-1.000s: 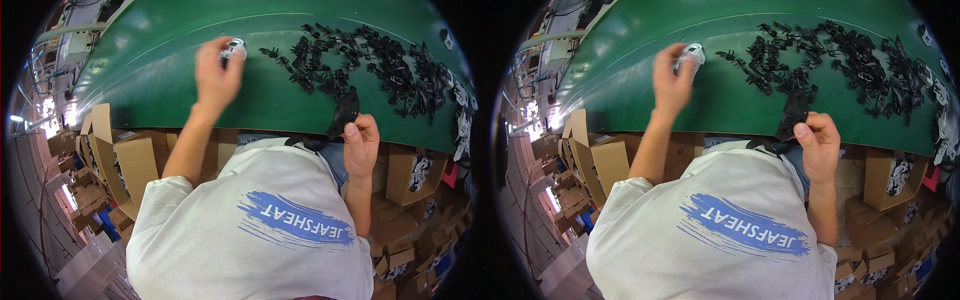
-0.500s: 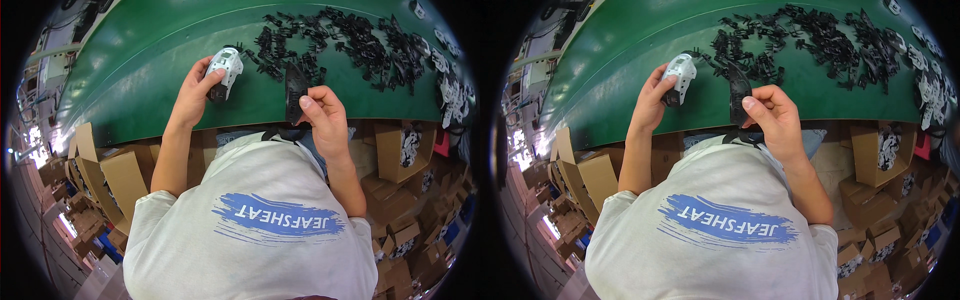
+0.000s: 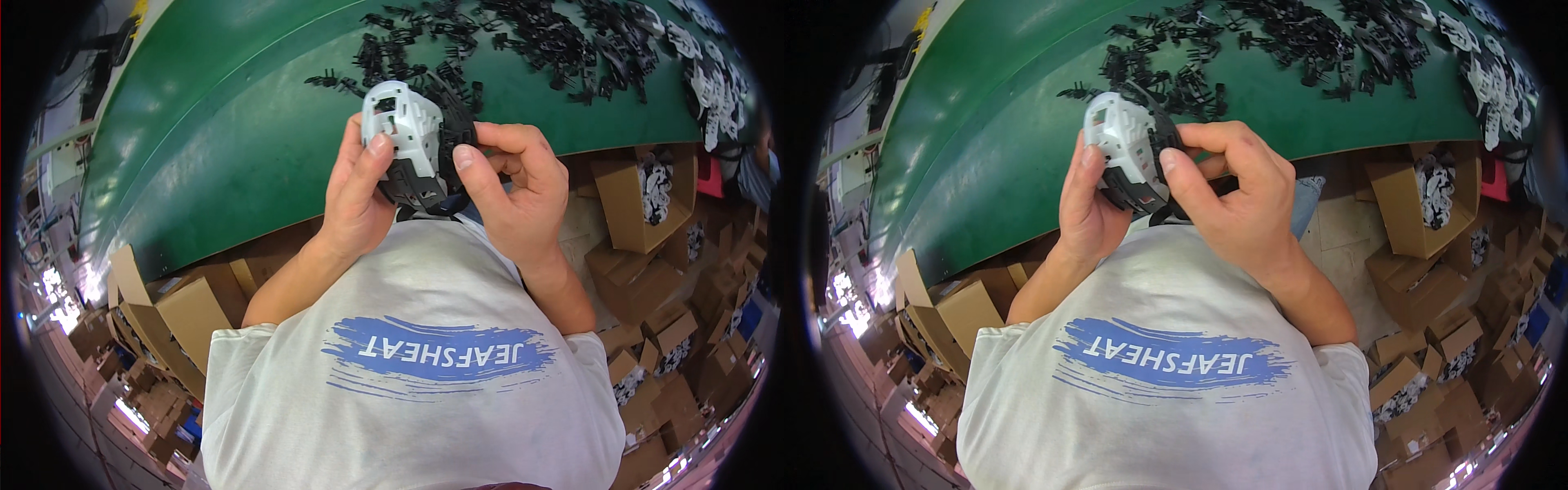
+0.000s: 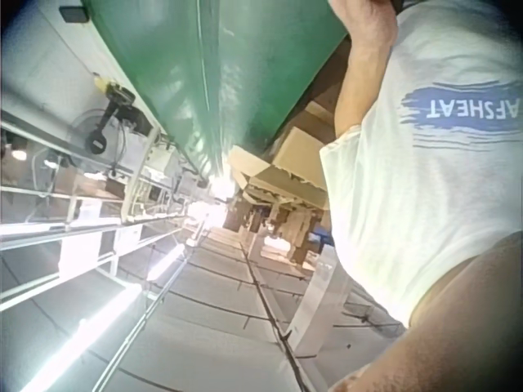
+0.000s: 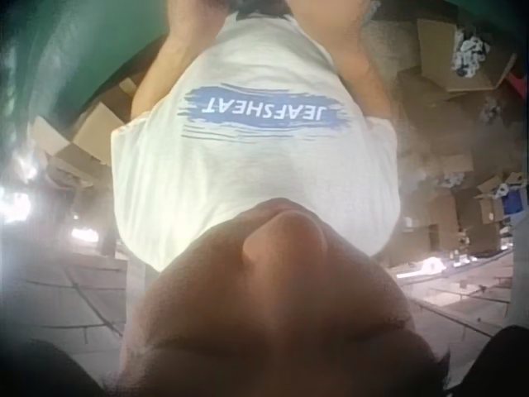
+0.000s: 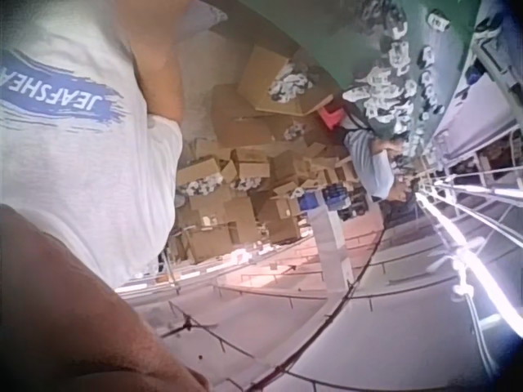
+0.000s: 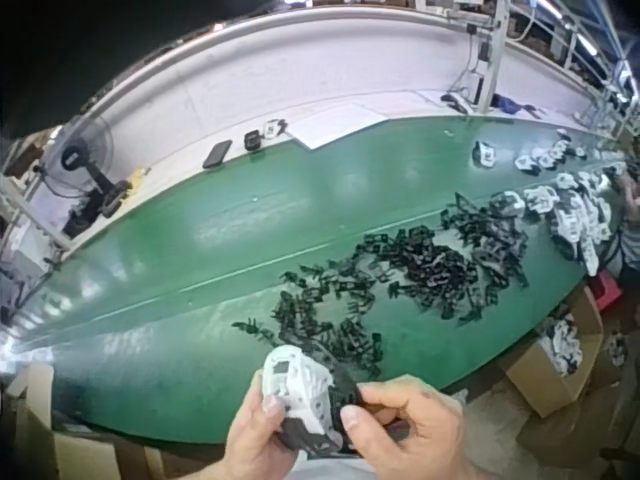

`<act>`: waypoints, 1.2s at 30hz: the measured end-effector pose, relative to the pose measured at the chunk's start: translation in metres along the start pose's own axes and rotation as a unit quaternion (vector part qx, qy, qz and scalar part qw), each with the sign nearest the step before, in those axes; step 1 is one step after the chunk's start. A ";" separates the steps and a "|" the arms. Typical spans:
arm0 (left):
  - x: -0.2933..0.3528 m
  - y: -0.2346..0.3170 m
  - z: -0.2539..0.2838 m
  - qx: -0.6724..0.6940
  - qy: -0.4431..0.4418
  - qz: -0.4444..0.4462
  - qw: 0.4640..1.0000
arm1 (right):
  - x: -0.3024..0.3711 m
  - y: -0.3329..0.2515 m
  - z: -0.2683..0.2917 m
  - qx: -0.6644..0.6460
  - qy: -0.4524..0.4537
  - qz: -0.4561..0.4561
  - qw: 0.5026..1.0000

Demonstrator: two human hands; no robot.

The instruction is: The person assembles computer mouse casings by fitting small plastic button parts into side panels and snapping the side panels and clips onto mouse shells by hand. The person places the assembled mouse casings onto the conveyor belt and takes parts from cardboard boxes.

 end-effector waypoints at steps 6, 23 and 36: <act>-0.005 0.006 0.000 -0.044 -0.013 -0.067 0.997 | -0.003 -0.025 -0.002 0.148 -0.001 0.159 0.976; -0.008 0.016 -0.006 -0.090 -0.028 -0.092 0.991 | -0.003 0.007 -0.002 -0.013 -0.074 0.075 0.994; 0.003 0.015 -0.006 -0.114 0.001 -0.123 0.986 | 0.001 -0.012 -0.011 0.183 -0.132 0.136 0.965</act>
Point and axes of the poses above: each hand's wrist, its own x-axis away from the middle knuckle, its own z-axis out of the back of the hand, y = z × x, the point moved 6 cm from there along -x, towards the middle knuckle, and after that the axes turned 1 degree about -z, right-handed, at the moved point
